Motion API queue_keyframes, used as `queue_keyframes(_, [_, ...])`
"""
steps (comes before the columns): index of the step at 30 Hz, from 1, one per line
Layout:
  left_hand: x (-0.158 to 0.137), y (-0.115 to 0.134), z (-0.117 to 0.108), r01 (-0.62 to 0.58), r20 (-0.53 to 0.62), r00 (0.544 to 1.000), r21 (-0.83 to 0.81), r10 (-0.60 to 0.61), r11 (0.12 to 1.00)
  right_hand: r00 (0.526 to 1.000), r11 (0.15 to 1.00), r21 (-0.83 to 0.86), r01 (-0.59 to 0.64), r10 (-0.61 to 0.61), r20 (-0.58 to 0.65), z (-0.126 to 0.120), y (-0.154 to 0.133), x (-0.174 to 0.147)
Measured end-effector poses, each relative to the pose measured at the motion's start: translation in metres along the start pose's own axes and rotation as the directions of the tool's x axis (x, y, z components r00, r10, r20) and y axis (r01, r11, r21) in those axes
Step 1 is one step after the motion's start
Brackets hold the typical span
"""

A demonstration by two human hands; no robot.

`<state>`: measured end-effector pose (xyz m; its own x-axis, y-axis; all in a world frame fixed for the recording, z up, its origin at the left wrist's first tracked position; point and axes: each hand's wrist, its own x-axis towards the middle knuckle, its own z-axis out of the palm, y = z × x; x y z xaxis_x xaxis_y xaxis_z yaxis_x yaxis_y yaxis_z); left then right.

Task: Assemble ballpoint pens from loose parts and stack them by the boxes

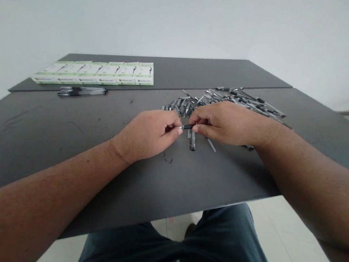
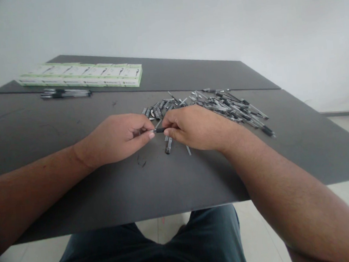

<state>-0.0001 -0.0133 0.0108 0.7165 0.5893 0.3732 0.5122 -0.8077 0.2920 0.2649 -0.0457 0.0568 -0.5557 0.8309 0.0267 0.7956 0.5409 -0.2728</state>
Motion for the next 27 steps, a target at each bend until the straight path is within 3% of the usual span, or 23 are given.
queue_keyframes(4, [-0.0002,-0.0001,0.0003,-0.021,-0.009,1.000,0.001,0.021,1.000,1.000,0.999,0.034,-0.028,0.029,-0.013,0.0003,0.0003,0.0000])
queue_keyframes(9, [-0.0004,0.0018,-0.0011,-0.041,-0.005,0.999,0.029,0.042,0.999,0.999,0.999,-0.034,0.037,-0.036,0.023,-0.0021,-0.0010,0.0006])
queue_keyframes(15, [-0.0007,0.0026,-0.0016,-0.019,0.004,1.000,0.028,0.019,0.999,1.000,1.000,0.002,-0.014,0.014,0.005,-0.0022,-0.0022,0.0005])
queue_keyframes(20, [-0.0011,0.0021,-0.0011,-0.015,0.003,1.000,0.029,0.015,0.999,0.998,0.998,-0.044,0.044,-0.043,0.040,-0.0032,-0.0028,0.0006])
queue_keyframes(25, [-0.0009,0.0022,-0.0011,-0.013,-0.003,1.000,0.029,0.013,0.999,0.999,0.999,0.034,-0.028,0.027,0.020,-0.0020,-0.0020,0.0000])
queue_keyframes(27, [-0.0008,0.0023,-0.0009,-0.021,-0.003,1.000,0.033,0.021,0.999,1.000,1.000,0.018,-0.003,0.003,0.021,-0.0021,-0.0012,-0.0001])
